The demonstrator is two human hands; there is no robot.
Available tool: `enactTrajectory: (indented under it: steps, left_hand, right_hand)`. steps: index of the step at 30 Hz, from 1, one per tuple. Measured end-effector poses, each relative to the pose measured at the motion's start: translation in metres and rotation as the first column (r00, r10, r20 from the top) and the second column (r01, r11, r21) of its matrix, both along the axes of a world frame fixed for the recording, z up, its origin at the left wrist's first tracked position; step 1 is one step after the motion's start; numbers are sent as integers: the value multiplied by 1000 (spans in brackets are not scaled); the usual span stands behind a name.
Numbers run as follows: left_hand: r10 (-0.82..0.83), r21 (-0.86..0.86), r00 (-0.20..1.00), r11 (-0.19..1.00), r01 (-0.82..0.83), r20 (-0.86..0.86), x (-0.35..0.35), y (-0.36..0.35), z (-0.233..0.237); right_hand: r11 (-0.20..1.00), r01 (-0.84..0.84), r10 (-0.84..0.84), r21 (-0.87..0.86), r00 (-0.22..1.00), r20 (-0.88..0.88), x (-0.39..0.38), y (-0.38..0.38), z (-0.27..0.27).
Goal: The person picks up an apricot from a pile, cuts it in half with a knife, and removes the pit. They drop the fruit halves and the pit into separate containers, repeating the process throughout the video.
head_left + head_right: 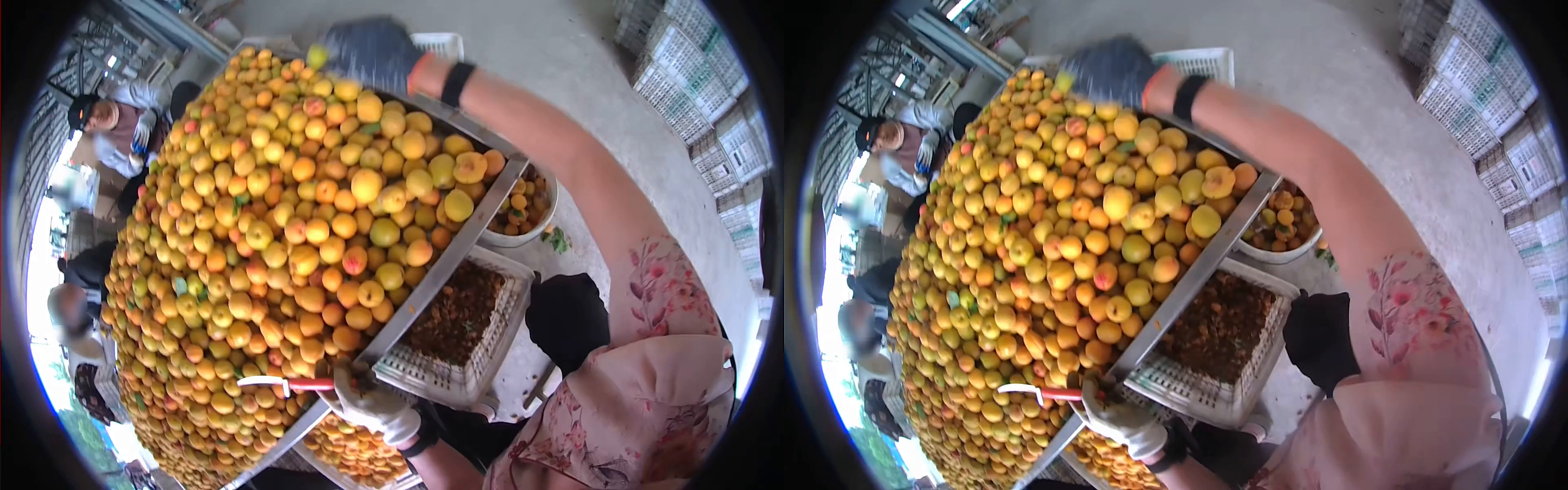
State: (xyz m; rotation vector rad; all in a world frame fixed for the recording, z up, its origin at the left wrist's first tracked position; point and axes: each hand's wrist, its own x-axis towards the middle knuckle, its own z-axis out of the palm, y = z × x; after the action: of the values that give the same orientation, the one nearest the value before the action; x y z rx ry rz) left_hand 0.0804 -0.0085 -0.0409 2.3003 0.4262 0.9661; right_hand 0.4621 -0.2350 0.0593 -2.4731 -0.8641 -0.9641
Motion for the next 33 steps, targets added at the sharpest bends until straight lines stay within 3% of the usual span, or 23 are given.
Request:
enactTrajectory:
  steps: [1,2,3,5,7,8,9,11,12,14,15,17,19,20,21,22,23,24,27,29,33]
  left_hand:
    - [101,-661,994,749,-50,40,4,-4,6]
    - [102,-644,992,764,-34,69,7,-9,9]
    - [98,-635,993,772,-34,67,7,-9,9]
    - [91,-617,994,787,-33,63,7,-9,9]
    - [126,-706,990,707,-42,68,10,-12,14]
    - [168,-799,981,601,-25,96,13,-14,19]
    - [170,-824,982,566,-31,80,14,-14,23]
    - [245,-947,965,322,11,95,16,-21,37]
    - [206,-930,972,366,29,112,12,-20,31]
    - [73,-703,996,711,-10,59,0,-13,17]
    - [26,-619,998,785,18,62,-5,-12,15]
    - [0,-712,981,688,141,195,-11,-11,14]
    - [74,-782,986,619,74,152,-14,-7,15]
    - [148,-919,977,383,89,156,-14,-6,22]
    - [161,-923,975,376,83,154,-19,-6,19]
    - [68,-660,987,750,46,146,-26,-6,15]
    - [-16,-254,995,966,42,101,-28,-6,17]
    - [130,-877,972,466,113,194,-24,-7,25]
    - [90,-859,985,507,80,144,-31,-9,27]
    - [151,-929,968,343,140,202,-35,-13,43]
    - [218,-937,947,309,163,237,-47,-8,53]
  right_hand:
    - [992,126,-124,-16,988,96,14,-7,4]
    - [951,297,-282,-91,948,147,10,-6,9]
    - [956,277,-263,-91,954,144,3,3,7]
    - [987,-145,134,63,980,144,-27,19,-11]
    - [923,-373,332,-99,898,-289,-84,35,-30]
    - [863,-448,311,-233,835,-454,-116,44,-28]
    - [774,-531,250,-346,758,-602,-141,50,-23]
    - [692,-536,173,-484,773,-610,-159,61,-55]
    - [704,-464,116,-538,822,-557,-164,67,-65]
    - [680,-523,143,-515,782,-606,-153,69,-69]
    - [664,-568,163,-486,745,-647,-147,69,-65]
    - [665,-573,155,-479,734,-662,-143,70,-56]
    - [790,-527,171,-314,681,-712,-143,67,-44]
    - [832,-475,140,-287,681,-719,-150,66,-34]
    - [824,-485,142,-294,678,-721,-154,64,-39]
    - [771,-487,154,-410,767,-623,-156,62,-50]
    - [716,-464,178,-522,844,-507,-158,60,-59]
    - [653,-421,205,-630,898,-388,-162,60,-68]
    - [634,-408,153,-657,899,-411,-160,72,-74]
    - [636,-440,152,-633,877,-456,-150,76,-74]
    - [694,-468,152,-546,838,-524,-146,72,-58]
